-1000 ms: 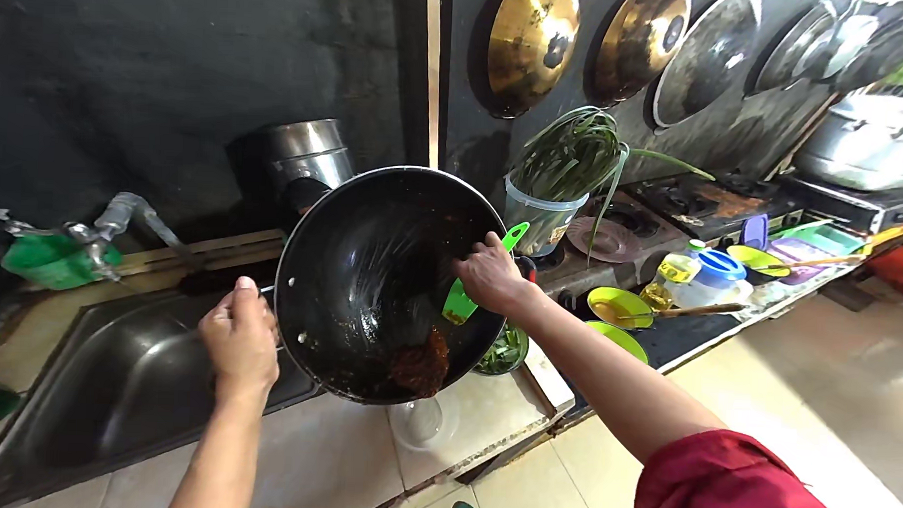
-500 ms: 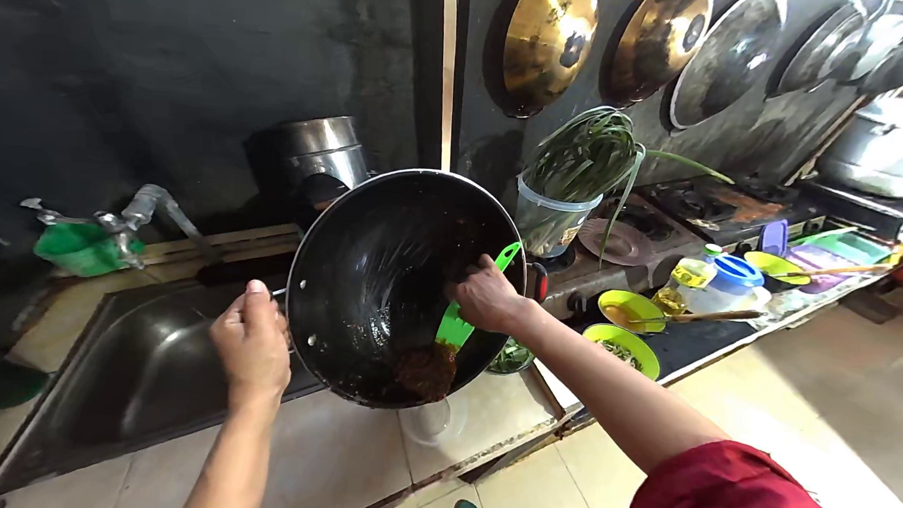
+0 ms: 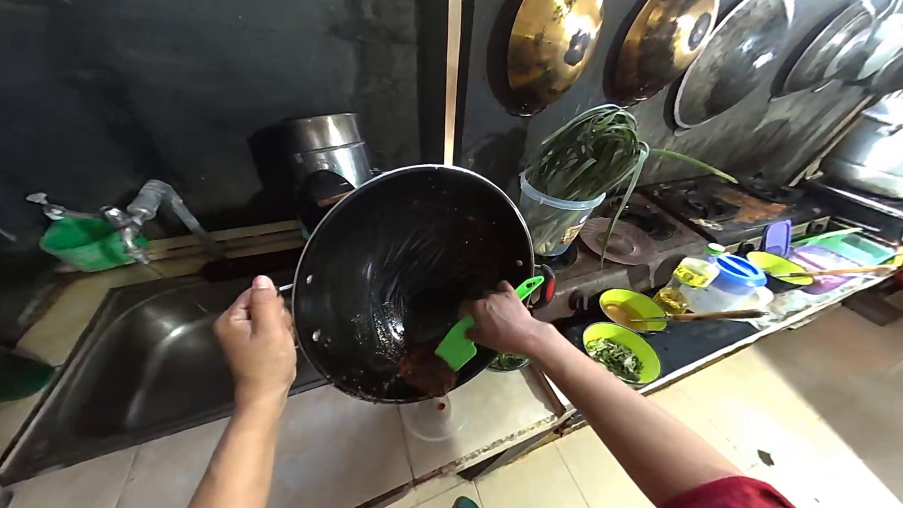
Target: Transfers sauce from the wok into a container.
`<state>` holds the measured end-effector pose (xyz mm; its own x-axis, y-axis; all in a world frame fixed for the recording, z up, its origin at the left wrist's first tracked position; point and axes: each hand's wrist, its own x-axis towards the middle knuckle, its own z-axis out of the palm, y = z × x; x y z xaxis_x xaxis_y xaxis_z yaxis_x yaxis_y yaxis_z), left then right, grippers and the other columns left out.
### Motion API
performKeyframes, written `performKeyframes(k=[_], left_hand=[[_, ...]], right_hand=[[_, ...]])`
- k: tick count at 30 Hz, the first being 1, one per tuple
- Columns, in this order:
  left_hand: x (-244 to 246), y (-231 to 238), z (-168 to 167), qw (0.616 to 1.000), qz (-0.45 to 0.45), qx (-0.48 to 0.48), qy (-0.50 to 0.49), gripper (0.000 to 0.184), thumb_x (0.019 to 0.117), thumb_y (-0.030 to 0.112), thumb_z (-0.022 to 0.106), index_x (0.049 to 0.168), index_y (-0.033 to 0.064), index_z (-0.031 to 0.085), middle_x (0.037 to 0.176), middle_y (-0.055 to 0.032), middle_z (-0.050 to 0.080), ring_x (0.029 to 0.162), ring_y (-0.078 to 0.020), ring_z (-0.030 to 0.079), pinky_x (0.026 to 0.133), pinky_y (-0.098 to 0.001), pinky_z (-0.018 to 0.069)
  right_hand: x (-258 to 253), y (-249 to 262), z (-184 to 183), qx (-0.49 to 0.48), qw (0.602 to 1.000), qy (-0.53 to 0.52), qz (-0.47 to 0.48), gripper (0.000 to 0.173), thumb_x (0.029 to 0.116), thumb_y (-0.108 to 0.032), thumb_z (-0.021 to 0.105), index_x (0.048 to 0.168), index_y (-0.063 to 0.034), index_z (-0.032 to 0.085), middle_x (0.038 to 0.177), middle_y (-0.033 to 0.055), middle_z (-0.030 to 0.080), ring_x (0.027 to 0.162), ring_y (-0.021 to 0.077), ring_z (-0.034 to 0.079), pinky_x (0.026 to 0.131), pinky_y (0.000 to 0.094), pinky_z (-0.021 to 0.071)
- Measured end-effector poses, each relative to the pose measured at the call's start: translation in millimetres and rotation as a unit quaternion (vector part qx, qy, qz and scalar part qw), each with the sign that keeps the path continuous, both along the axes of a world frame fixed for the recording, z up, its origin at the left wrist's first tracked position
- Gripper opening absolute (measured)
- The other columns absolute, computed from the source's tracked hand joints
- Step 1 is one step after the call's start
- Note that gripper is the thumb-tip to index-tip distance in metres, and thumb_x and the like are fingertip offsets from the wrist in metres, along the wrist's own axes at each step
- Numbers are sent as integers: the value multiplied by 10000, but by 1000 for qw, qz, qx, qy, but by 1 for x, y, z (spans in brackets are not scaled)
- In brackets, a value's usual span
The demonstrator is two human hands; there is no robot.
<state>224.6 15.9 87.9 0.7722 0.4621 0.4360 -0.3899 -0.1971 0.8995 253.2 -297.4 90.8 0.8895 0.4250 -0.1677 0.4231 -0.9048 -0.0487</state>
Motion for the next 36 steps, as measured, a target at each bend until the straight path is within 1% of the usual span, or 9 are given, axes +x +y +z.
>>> performKeyframes(k=[3, 8, 13, 17, 22, 27, 31, 33, 36], left_hand=[[-1, -3, 2, 1000, -1, -1, 0, 361, 1082, 366, 434, 739, 253, 452, 564, 149, 329, 442, 6, 333, 439, -176, 329], [-2, -3, 3, 1000, -3, 12, 3, 370, 1084, 371, 418, 740, 238, 451, 572, 138, 343, 453, -2, 351, 451, -184, 343], [-1, -5, 2, 1000, 4, 15, 0, 369, 1086, 376, 432, 746, 236, 462, 576, 136, 349, 456, -3, 360, 453, -189, 349], [1, -2, -1, 1000, 5, 13, -3, 375, 1087, 379, 432, 740, 238, 454, 567, 135, 341, 450, -9, 354, 449, -193, 348], [4, -1, 0, 1000, 7, 11, -1, 379, 1089, 371, 432, 739, 231, 466, 572, 127, 346, 454, -9, 354, 448, -191, 346], [3, -1, 1, 1000, 6, 18, -5, 383, 1090, 373, 429, 736, 230, 462, 567, 126, 339, 449, -12, 350, 447, -193, 343], [4, -1, 0, 1000, 11, 21, 1, 377, 1086, 381, 427, 739, 236, 454, 564, 139, 329, 444, 0, 342, 442, -185, 336], [4, 0, -1, 1000, 13, 22, 2, 378, 1086, 384, 430, 739, 235, 457, 561, 135, 329, 442, -4, 342, 439, -190, 337], [4, 2, -3, 1000, 16, 20, 9, 380, 1087, 396, 426, 755, 221, 478, 576, 130, 347, 451, -8, 357, 447, -193, 354]], right_hand=[[-23, 8, 1, 29, 998, -40, 40, 217, 937, -309, 718, 1089, -157, 744, 939, 77, 744, 955, 286, 679, 981, 559, 428], [-34, 13, 17, -12, 978, -168, 125, 100, 916, -209, 721, 1001, -162, 742, 811, 37, 712, 861, 249, 664, 891, 482, 445], [10, 6, 43, -45, 978, -185, 86, 132, 954, -158, 664, 1053, -114, 739, 869, 108, 728, 934, 326, 675, 934, 540, 439], [36, 9, 30, -72, 981, -168, 68, 185, 951, -157, 649, 1113, -114, 728, 973, 130, 732, 1023, 343, 661, 991, 566, 411], [11, 29, 13, -26, 987, -52, 152, 211, 962, -278, 683, 1141, -184, 745, 1045, 86, 744, 1089, 311, 655, 1050, 568, 399], [17, 37, 37, -22, 966, -149, 209, 139, 967, -206, 665, 1073, -172, 747, 932, 67, 734, 975, 291, 661, 947, 519, 438], [46, 54, 45, 1, 939, -258, 229, 184, 996, -109, 581, 1067, -152, 746, 958, 87, 726, 1030, 297, 661, 960, 509, 443], [47, 67, 41, -8, 937, -250, 243, 198, 992, -87, 581, 1079, -156, 745, 964, 89, 726, 1054, 298, 657, 1001, 517, 425], [31, 78, 28, -47, 946, -155, 281, 181, 999, -95, 601, 1094, -158, 742, 1014, 81, 735, 1128, 302, 639, 1076, 557, 393]])
